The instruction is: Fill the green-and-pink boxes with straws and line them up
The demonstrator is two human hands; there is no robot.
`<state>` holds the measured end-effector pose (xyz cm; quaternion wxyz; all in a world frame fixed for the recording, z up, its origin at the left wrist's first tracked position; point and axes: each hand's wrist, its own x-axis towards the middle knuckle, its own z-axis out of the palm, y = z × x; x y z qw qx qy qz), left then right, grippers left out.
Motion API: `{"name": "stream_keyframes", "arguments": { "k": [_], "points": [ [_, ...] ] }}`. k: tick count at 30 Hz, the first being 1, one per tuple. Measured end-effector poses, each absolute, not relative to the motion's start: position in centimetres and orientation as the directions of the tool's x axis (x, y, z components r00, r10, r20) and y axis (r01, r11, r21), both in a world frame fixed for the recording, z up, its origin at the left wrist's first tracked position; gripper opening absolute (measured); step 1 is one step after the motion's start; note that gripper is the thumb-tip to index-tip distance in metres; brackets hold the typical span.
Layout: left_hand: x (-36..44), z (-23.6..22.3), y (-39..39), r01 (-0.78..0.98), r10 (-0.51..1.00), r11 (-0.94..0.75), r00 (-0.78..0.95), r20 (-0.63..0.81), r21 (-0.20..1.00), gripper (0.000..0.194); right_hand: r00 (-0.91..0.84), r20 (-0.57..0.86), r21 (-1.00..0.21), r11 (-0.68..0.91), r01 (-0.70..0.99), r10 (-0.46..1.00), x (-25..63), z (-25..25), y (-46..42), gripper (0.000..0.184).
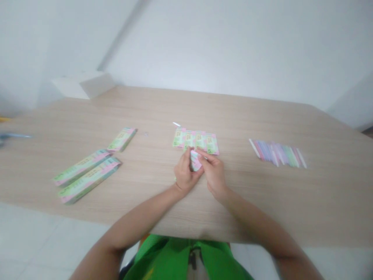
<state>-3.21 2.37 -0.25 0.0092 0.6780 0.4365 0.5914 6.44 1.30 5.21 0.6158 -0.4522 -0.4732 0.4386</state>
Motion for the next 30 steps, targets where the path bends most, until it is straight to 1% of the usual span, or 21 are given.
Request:
{"name": "stream_keyframes", "arguments": {
  "k": [4,7,11,13,16,19,21,23,26,30],
  "points": [
    [-3.0,-0.4,2.6,0.561,0.660,-0.554,-0.154,0.735,0.615,0.084,0.082,0.285,-0.958,0.280,0.067,0.955,6.9,5.6,1.2,0.024],
    [-3.2,-0.6,3.1,0.492,0.705,-0.549,-0.164,0.691,0.676,0.082,0.029,0.319,-0.936,0.310,0.167,0.947,7.3,5.7,1.2,0.029],
    [-3.6,-0.7,4.0,0.426,0.703,-0.597,-0.130,0.699,0.680,0.078,0.028,0.339,-0.912,0.321,0.256,0.940,7.6,5.1,1.7,0.031],
    [-3.7,-0.7,4.1,0.439,0.695,-0.596,-0.137,0.706,0.672,0.075,0.035,0.345,-0.911,0.325,0.252,0.938,7.6,4.8,1.9,0.031],
    [-3.7,-0.8,4.1,0.478,0.685,-0.583,-0.148,0.714,0.658,0.074,0.069,0.344,-0.925,0.325,0.195,0.936,7.1,4.4,2.1,0.033],
    [-3.6,-0.8,3.8,0.498,0.665,-0.586,-0.156,0.730,0.640,0.075,0.152,0.349,-0.933,0.328,0.148,0.925,6.3,4.2,1.7,0.038],
    [-3.5,-0.8,3.5,0.500,0.645,-0.602,-0.155,0.748,0.623,0.076,0.196,0.360,-0.929,0.330,0.169,0.912,5.9,4.1,1.3,0.040],
    [-3.5,-0.7,3.3,0.492,0.628,-0.623,-0.149,0.764,0.608,0.074,0.187,0.394,-0.905,0.344,0.252,0.900,5.7,4.2,0.7,0.038],
    [-3.6,-0.5,3.2,0.474,0.635,-0.630,-0.144,0.759,0.616,0.071,0.096,0.461,-0.822,0.384,0.421,0.882,6.4,4.5,0.1,0.036],
    [-3.8,-0.4,3.6,0.443,0.697,-0.615,-0.081,0.712,0.652,0.074,-0.042,0.464,-0.691,0.392,0.607,0.885,7.9,5.4,-0.1,0.042]
  ]
}}
